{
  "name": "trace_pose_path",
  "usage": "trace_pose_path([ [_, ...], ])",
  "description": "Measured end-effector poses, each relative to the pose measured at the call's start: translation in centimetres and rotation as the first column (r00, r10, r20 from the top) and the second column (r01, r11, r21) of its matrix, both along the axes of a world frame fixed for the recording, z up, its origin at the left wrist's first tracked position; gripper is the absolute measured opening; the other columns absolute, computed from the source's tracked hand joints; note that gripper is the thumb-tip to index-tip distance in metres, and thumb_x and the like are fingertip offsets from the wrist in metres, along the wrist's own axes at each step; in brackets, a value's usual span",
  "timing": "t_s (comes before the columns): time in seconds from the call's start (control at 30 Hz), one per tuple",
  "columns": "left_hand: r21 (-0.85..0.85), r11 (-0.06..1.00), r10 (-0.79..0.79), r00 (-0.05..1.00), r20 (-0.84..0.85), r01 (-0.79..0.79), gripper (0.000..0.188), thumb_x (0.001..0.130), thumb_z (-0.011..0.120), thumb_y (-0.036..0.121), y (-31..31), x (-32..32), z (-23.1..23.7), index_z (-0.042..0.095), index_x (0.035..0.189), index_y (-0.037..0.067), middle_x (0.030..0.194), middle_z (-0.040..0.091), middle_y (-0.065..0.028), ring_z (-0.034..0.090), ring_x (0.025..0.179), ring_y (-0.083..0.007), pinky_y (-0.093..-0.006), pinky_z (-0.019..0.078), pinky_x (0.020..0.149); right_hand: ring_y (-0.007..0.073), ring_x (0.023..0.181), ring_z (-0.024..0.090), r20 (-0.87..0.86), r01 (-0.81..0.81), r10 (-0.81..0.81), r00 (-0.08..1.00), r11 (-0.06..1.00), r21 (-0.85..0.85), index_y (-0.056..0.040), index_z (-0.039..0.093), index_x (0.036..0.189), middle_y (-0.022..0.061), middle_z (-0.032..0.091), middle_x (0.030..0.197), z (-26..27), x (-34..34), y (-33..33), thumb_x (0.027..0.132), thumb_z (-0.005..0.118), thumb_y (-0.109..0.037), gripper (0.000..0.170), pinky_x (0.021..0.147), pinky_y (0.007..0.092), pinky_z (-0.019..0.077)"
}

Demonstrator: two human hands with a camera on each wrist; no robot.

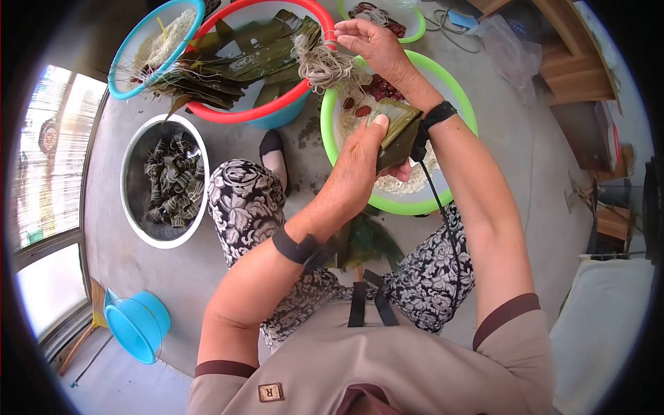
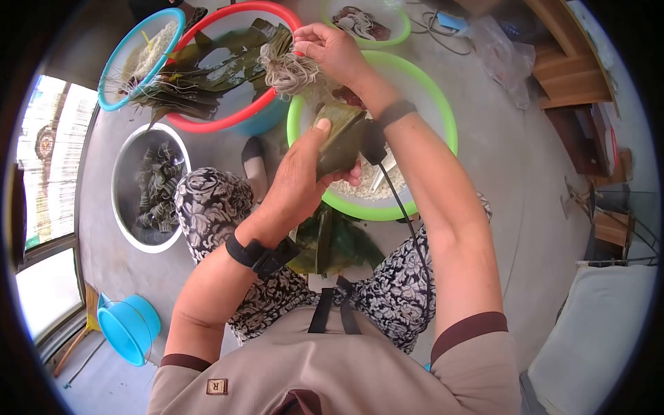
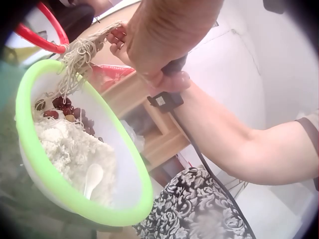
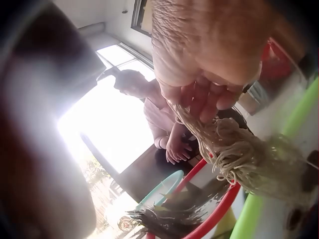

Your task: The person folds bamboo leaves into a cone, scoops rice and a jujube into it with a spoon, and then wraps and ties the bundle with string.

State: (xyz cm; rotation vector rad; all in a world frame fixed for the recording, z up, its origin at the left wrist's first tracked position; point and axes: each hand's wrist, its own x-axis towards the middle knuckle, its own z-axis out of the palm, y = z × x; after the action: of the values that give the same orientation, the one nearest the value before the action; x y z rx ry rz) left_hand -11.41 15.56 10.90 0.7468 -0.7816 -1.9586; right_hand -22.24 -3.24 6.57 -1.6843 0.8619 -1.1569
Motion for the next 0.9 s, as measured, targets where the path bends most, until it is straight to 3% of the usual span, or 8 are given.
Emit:
trace_pose_path([
  [0.17, 0.008, 1.0, -0.025, 1.0, 0.001, 0.025, 0.046, 0.104, 0.029, 0.038, 0.2, -0.2, -0.1, 0.05, 0.112, -0.002, 0.087, 0.058, -0.0113, 0.057, 0.079, -0.0188, -0.0333, 0.0481, 0.077, 0.0098, 0.082, 0.063, -0.245, 0.219, -0.208, 0.947, 0.975, 0.018, -0.0006, 0.064, 0.105, 0.0021, 0.067, 0.094, -3.5, -4.0, 0.4, 0.09, 0.064, -0.012, 0.019, 0.076, 0.0233, 0.0503],
  [0.23, 0.016, 0.999, -0.036, 0.999, 0.018, 0.036, 0.045, 0.104, 0.029, 0.038, 0.1, -0.5, -0.1, 0.05, 0.11, -0.002, 0.087, 0.058, -0.0114, 0.057, 0.079, -0.0188, -0.0334, 0.0482, 0.077, 0.0112, 0.063, 0.061, -0.296, 0.231, -0.204, 0.933, 0.971, 0.06, -0.0033, 0.064, 0.1, 0.0037, 0.067, 0.084, -4.3, -5.3, 1.5, 0.089, 0.061, -0.016, 0.017, 0.051, 0.0278, 0.0502],
  [0.33, 0.005, 0.998, -0.055, 0.998, 0.016, 0.055, 0.044, 0.104, 0.028, 0.037, 0.0, -1.0, -0.3, 0.049, 0.109, -0.002, 0.086, 0.058, -0.0114, 0.058, 0.079, -0.0186, -0.0333, 0.0484, 0.076, 0.013, 0.052, 0.055, -0.235, 0.271, -0.243, 0.941, 0.958, 0.097, -0.0029, 0.064, 0.095, 0.0031, 0.063, 0.083, -4.3, -5.0, 2.1, 0.088, 0.061, -0.016, 0.015, 0.039, 0.0308, 0.0429],
  [0.37, 0.004, 0.998, -0.057, 0.998, 0.022, 0.057, 0.044, 0.104, 0.028, 0.037, 0.0, -1.0, -0.3, 0.049, 0.109, -0.002, 0.086, 0.058, -0.0114, 0.058, 0.079, -0.0185, -0.0334, 0.0485, 0.076, 0.013, 0.052, 0.055, -0.234, 0.274, -0.246, 0.941, 0.957, 0.095, -0.0029, 0.064, 0.095, 0.0031, 0.063, 0.083, -4.7, -4.9, 1.8, 0.088, 0.061, -0.016, 0.015, 0.039, 0.0308, 0.0429],
  [0.47, -0.002, 0.999, -0.054, 0.998, 0.045, 0.054, 0.044, 0.105, 0.028, 0.037, 0.1, -1.0, 0.0, 0.049, 0.11, -0.001, 0.086, 0.057, -0.0116, 0.058, 0.079, -0.0186, -0.0336, 0.0486, 0.077, 0.0128, 0.073, 0.058, -0.32, 0.36, -0.348, 0.881, 0.933, -0.023, -0.0041, 0.068, 0.097, 0.0028, 0.064, 0.086, -5.9, -4.6, 0.2, 0.087, 0.064, -0.013, 0.014, 0.066, 0.0279, 0.0471],
  [0.53, -0.006, 0.999, -0.047, 0.997, 0.066, 0.047, 0.044, 0.105, 0.028, 0.037, 0.1, -1.1, 0.1, 0.049, 0.11, -0.001, 0.087, 0.058, -0.0117, 0.058, 0.079, -0.0188, -0.0339, 0.0486, 0.077, 0.0248, 0.075, 0.062, -0.43, 0.294, -0.43, 0.794, 0.891, -0.347, -0.008, 0.069, 0.094, 0.0079, 0.062, 0.092, -7.0, -4.5, -1.0, 0.085, 0.063, -0.017, 0.013, 0.066, 0.037, 0.0503],
  [0.57, 0.014, 0.999, -0.041, 0.997, 0.069, 0.04, 0.044, 0.104, 0.028, 0.037, 0.0, -1.1, 0.0, 0.049, 0.111, -0.001, 0.087, 0.058, -0.0119, 0.058, 0.079, -0.0191, -0.0342, 0.0486, 0.077, 0.0287, 0.087, 0.06, -0.435, 0.325, -0.389, 0.812, 0.92, -0.217, -0.0105, 0.071, 0.093, 0.01, 0.062, 0.091, -6.9, -4.2, -1.3, 0.083, 0.063, -0.017, 0.014, 0.078, 0.0394, 0.048],
  [0.9, 0.059, 0.998, -0.031, 0.999, 0.043, 0.028, 0.046, 0.104, 0.029, 0.038, -0.6, -1.0, -0.9, 0.051, 0.112, -0.001, 0.087, 0.059, -0.0124, 0.058, 0.079, -0.0201, -0.035, 0.0486, 0.078, 0.0255, 0.079, 0.062, -0.557, 0.327, -0.393, 0.731, 0.919, -0.22, -0.0125, 0.071, 0.085, 0.0067, 0.063, 0.087, -7.0, -2.8, -2.9, 0.079, 0.068, -0.022, 0.012, 0.07, 0.0376, 0.049],
])
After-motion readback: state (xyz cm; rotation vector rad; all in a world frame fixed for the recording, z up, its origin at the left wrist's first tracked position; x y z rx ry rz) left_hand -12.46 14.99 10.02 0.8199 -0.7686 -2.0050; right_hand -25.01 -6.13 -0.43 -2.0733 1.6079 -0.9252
